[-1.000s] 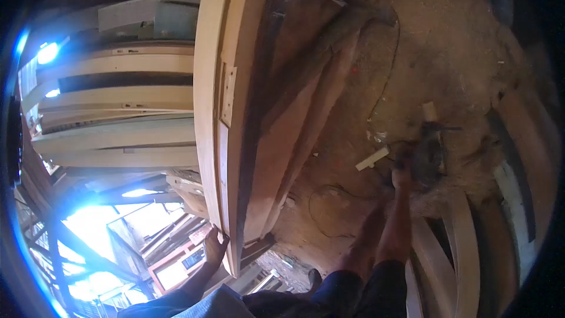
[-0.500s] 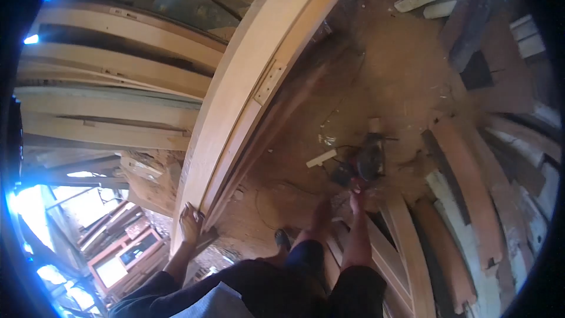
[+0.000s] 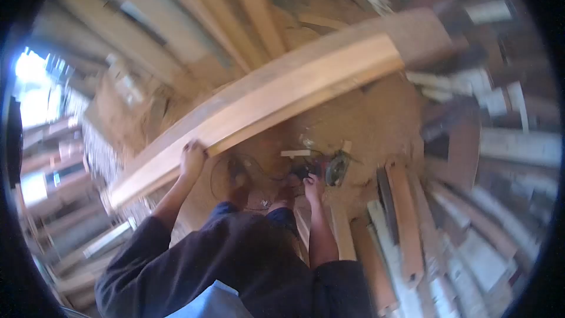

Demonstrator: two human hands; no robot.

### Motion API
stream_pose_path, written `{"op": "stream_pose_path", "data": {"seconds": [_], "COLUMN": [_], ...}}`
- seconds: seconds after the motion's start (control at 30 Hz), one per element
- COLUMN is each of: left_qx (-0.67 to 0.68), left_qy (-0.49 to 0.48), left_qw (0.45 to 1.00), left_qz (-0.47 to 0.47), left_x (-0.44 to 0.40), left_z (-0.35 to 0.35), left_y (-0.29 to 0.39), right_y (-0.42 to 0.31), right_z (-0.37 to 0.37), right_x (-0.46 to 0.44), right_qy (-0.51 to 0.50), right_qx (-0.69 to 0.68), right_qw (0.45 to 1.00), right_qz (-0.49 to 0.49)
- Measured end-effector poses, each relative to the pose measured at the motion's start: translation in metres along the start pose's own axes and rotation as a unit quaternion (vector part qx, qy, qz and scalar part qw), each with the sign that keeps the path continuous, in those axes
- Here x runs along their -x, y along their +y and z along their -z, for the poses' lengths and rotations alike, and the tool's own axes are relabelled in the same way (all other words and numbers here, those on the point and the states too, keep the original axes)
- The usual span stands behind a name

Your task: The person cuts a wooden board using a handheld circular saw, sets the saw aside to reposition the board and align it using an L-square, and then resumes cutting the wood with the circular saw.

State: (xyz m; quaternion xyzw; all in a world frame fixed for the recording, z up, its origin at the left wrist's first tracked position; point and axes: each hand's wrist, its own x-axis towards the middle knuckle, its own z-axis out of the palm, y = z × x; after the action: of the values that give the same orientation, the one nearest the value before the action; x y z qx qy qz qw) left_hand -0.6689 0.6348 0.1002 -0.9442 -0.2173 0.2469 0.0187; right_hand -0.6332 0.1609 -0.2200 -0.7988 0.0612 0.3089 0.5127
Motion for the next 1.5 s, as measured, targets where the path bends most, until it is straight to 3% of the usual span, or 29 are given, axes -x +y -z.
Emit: {"op": "stream_pose_path", "data": {"seconds": [0.07,0.1,0.13,0.2,0.3,0.37,0.4,0.5,0.57,0.63,0.77,0.83,0.87,0.93,0.97,1.07,1.1,1.17,1.2,1.27,1.3,1.37,1.43,1.47,1.5], "left_qx": [-0.036,-0.153,-0.14,-0.148,-0.02,0.17,0.19,0.173,0.157,0.173,0.21,0.24,0.266,0.335,0.325,0.314,0.292,0.347,0.3,0.359,0.44,0.563,0.629,0.637,0.618], "left_qy": [0.0,0.028,0.052,0.079,0.309,0.29,0.304,0.287,0.346,0.343,0.374,0.459,0.415,0.472,0.551,0.593,0.587,0.465,0.421,0.31,0.182,-0.028,-0.144,-0.162,-0.158], "left_qw": [0.999,0.988,0.989,0.984,0.948,0.939,0.93,0.94,0.919,0.913,0.894,0.855,0.869,0.808,0.746,0.661,0.641,0.624,0.608,0.545,0.493,0.448,0.417,0.41,0.45], "left_qz": [0.003,-0.022,-0.015,-0.062,-0.068,-0.077,-0.077,-0.068,-0.109,-0.135,-0.127,0.017,0.039,0.111,0.185,0.336,0.4,0.523,0.602,0.691,0.728,0.694,0.639,0.632,0.625], "left_x": [0.008,0.004,-0.008,0.004,0.026,0.023,0.033,0.05,0.041,0.026,0.029,0.039,0.049,0.083,0.102,0.184,0.213,0.26,0.269,0.292,0.316,0.344,0.387,0.401,0.398], "left_z": [-0.008,-0.02,-0.043,-0.002,-0.048,-0.048,-0.04,-0.026,-0.035,-0.036,-0.041,-0.059,-0.061,-0.072,-0.079,-0.1,-0.113,-0.15,-0.182,-0.261,-0.273,-0.355,-0.344,-0.338,-0.374], "left_y": [0.01,0.018,0.026,0.048,0.041,0.059,0.06,0.055,0.055,0.056,0.025,0.01,-0.005,-0.038,-0.055,-0.103,-0.108,-0.099,-0.08,-0.03,0.002,0.078,0.131,0.153,0.191], "right_y": [-0.066,-0.104,-0.147,-0.208,-0.272,-0.311,-0.329,-0.384,-0.418,-0.472,-0.576,-0.63,-0.653,-0.693,-0.705,-0.713,-0.712,-0.711,-0.705,-0.69,-0.68,-0.681,-0.69,-0.682,-0.68], "right_z": [0.019,0.029,0.042,0.051,0.048,0.06,0.061,0.038,0.01,-0.031,-0.131,-0.177,-0.194,-0.222,-0.232,-0.242,-0.241,-0.241,-0.235,-0.235,-0.239,-0.219,-0.196,-0.19,-0.184], "right_x": [-0.003,-0.006,-0.004,-0.008,0.017,0.014,0.019,0.036,0.044,0.073,0.134,0.193,0.217,0.28,0.322,0.413,0.427,0.454,0.464,0.474,0.476,0.482,0.486,0.487,0.487], "right_qy": [-0.066,-0.087,-0.094,-0.1,-0.066,-0.028,-0.009,0.005,-0.024,-0.04,-0.237,-0.333,-0.407,-0.539,-0.597,-0.777,-0.829,-0.903,-0.911,-0.925,-0.928,-0.929,-0.935,-0.931,-0.929], "right_qx": [0.008,-0.002,0.01,0.011,0.029,0.036,0.07,0.156,0.205,0.264,0.231,0.225,0.206,0.156,0.125,0.028,0.011,0.02,-0.012,-0.111,-0.176,-0.18,-0.147,-0.179,-0.195], "right_qw": [0.998,0.996,0.995,0.993,0.991,0.991,0.986,0.965,0.947,0.92,0.839,0.792,0.748,0.65,0.597,0.474,0.416,0.319,0.308,0.254,0.208,0.218,0.24,0.236,0.234], "right_qz": [0.021,0.016,0.042,0.068,0.116,0.123,0.149,0.212,0.246,0.285,0.432,0.461,0.482,0.513,0.522,0.414,0.373,0.288,0.276,0.261,0.253,0.24,0.218,0.212,0.212]}}
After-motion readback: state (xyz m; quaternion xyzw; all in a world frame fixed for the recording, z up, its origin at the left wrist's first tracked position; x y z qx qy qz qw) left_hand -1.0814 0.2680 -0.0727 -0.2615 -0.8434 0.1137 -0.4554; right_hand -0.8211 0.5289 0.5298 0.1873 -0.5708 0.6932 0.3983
